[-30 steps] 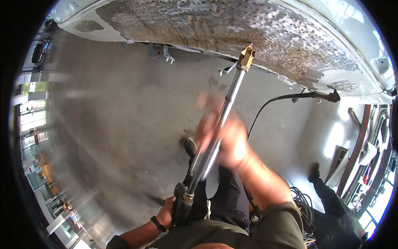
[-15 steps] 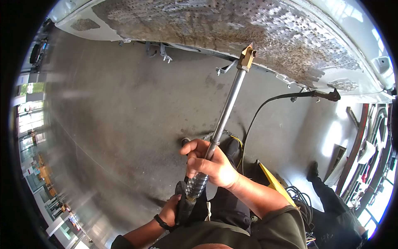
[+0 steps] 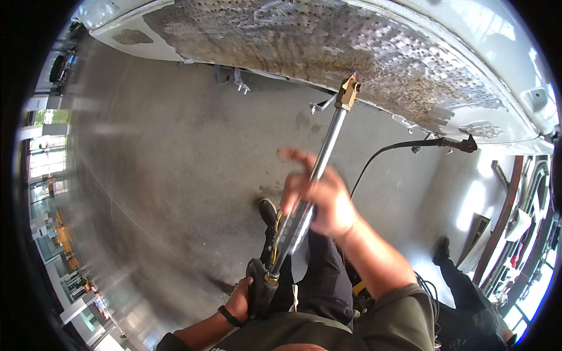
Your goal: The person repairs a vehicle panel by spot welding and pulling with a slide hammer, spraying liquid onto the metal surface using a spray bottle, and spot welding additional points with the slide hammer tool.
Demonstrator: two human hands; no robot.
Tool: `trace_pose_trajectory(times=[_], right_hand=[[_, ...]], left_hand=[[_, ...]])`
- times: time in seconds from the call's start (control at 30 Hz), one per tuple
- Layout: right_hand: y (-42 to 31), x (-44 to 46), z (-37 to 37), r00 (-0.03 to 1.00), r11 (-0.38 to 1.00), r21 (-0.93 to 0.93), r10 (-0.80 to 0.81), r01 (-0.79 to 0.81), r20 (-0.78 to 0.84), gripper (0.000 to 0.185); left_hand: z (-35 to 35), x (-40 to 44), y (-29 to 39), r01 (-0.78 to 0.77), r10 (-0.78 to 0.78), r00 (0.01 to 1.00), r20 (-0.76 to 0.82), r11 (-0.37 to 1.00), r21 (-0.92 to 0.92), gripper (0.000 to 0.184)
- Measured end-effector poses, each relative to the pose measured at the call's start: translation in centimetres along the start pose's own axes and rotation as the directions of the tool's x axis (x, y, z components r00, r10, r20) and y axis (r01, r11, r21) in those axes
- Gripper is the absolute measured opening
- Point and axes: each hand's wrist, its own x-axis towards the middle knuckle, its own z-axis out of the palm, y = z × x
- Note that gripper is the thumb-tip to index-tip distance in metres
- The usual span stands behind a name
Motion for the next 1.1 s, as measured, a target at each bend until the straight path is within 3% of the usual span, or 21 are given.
trace_pose_trajectory(times=[0.07,0.1,0.17,0.23,0.3,0.4,0.63,0.83,0.93,1.1], right_hand=[[-3.4,3.1,-2.1,0.999,0.998,-0.057,-0.042,0.041,-0.027,0.062],[-4.0,4.0,-2.6,0.998,0.985,0.169,-0.027,0.035,-0.048,0.061],[-2.6,3.2,-1.6,0.990,0.980,0.170,-0.087,0.104,-0.107,0.059],[1.9,-0.8,0.8,0.993,0.977,0.181,-0.116,0.112,0.014,0.050],[7.8,-4.7,3.6,0.990,0.896,0.421,0.136,-0.140,0.040,0.043],[7.5,-5.4,3.6,0.988,0.939,0.318,0.150,-0.134,-0.027,0.039],[6.0,-5.3,2.0,0.986,0.954,0.251,0.160,-0.164,0.035,0.043],[5.9,-5.0,2.2,0.986,0.961,0.220,0.158,-0.165,0.051,0.038],[5.6,-4.9,2.2,0.985,0.960,0.223,0.163,-0.171,0.055,0.038],[6.0,-4.8,1.7,0.986,0.964,0.211,0.145,-0.159,0.084,0.039]], left_hand=[[-1.0,0.5,-0.6,0.005,-0.006,1.000,0.031,0.999,0.032,0.062],[-1.3,0.5,-0.8,0.021,-0.022,0.999,0.047,1.000,0.022,0.062],[-1.6,0.2,-1.0,0.018,-0.020,0.998,0.054,0.999,0.029,0.062],[-1.2,-0.6,-0.7,-0.025,0.023,0.999,0.041,0.998,0.052,0.063],[-0.8,-1.2,0.3,0.002,-0.005,0.997,0.073,0.999,0.037,0.063],[-1.4,-0.5,-0.1,0.022,-0.025,0.996,0.083,0.999,0.036,0.062],[-0.6,1.2,-0.9,0.076,-0.069,0.994,0.082,0.994,-0.076,0.055],[0.8,0.3,-0.8,0.027,-0.030,0.998,0.046,0.997,0.071,0.055],[1.9,-0.2,-0.4,0.080,-0.079,0.997,0.019,0.997,-0.013,0.054],[0.3,1.0,-0.9,-0.008,-0.003,0.993,0.115,0.996,0.090,0.055]])
